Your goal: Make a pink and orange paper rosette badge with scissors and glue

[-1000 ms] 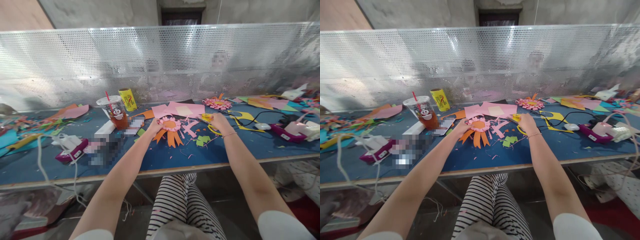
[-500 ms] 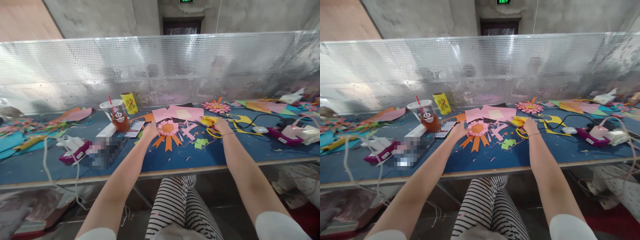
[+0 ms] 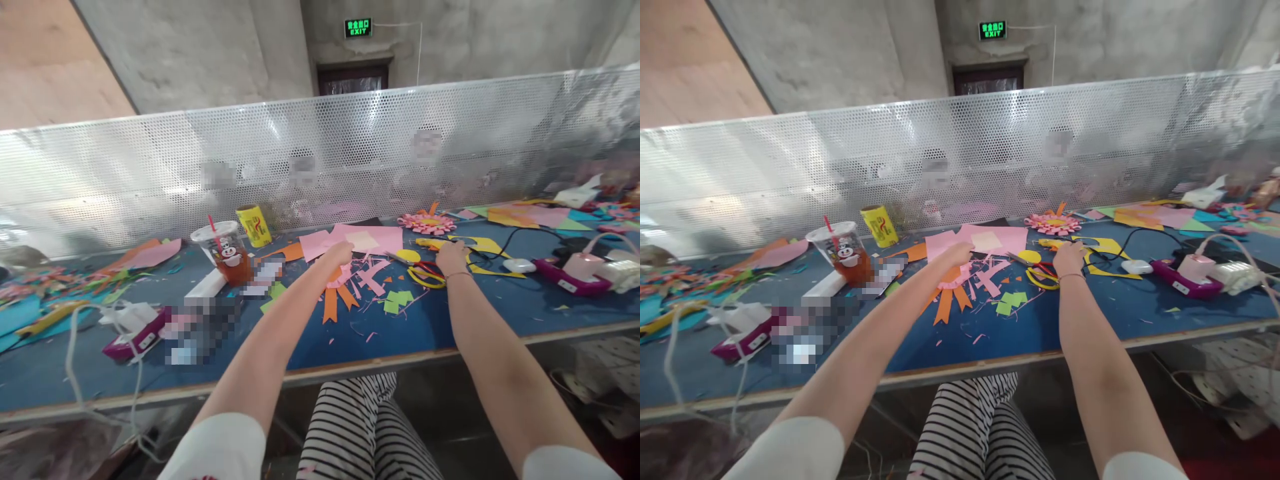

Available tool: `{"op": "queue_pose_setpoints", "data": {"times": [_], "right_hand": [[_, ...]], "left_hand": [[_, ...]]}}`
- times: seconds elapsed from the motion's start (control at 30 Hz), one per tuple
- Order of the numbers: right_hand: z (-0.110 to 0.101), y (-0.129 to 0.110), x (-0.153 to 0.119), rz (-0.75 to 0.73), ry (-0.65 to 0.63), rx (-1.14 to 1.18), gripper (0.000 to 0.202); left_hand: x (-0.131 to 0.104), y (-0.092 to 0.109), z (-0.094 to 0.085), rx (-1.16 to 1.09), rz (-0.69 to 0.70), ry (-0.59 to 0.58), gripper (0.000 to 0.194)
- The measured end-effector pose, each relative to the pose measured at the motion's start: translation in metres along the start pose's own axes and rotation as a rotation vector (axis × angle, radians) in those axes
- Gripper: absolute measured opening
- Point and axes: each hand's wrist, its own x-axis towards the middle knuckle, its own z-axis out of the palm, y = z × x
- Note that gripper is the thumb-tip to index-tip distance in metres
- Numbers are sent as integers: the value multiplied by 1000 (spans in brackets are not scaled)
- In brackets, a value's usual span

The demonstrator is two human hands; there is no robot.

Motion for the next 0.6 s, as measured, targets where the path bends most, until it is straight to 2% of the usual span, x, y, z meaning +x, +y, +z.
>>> {"op": "queue_pose_setpoints", "data": {"times": [0.1, 0.2, 0.27, 0.4, 0.47, 0.6], "right_hand": [[1, -3, 3, 18, -16, -54, 44], [-2, -10, 6, -31, -62, -133, 50], [-7, -15, 6, -97, -179, -154, 53], [-14, -21, -1, -245, -521, -82, 42], [-16, -22, -6, -280, -548, -77, 37], [-16, -26, -13, -261, -535, -49, 30]], "left_hand": [[22, 3, 9, 13, 5, -41, 29], [31, 2, 23, 32, 5, -45, 27], [34, 1, 31, 46, 5, -26, 27], [36, 1, 41, 67, 8, 42, 33], [38, 4, 42, 72, 12, 63, 32], [38, 13, 39, 67, 11, 65, 23]]}}
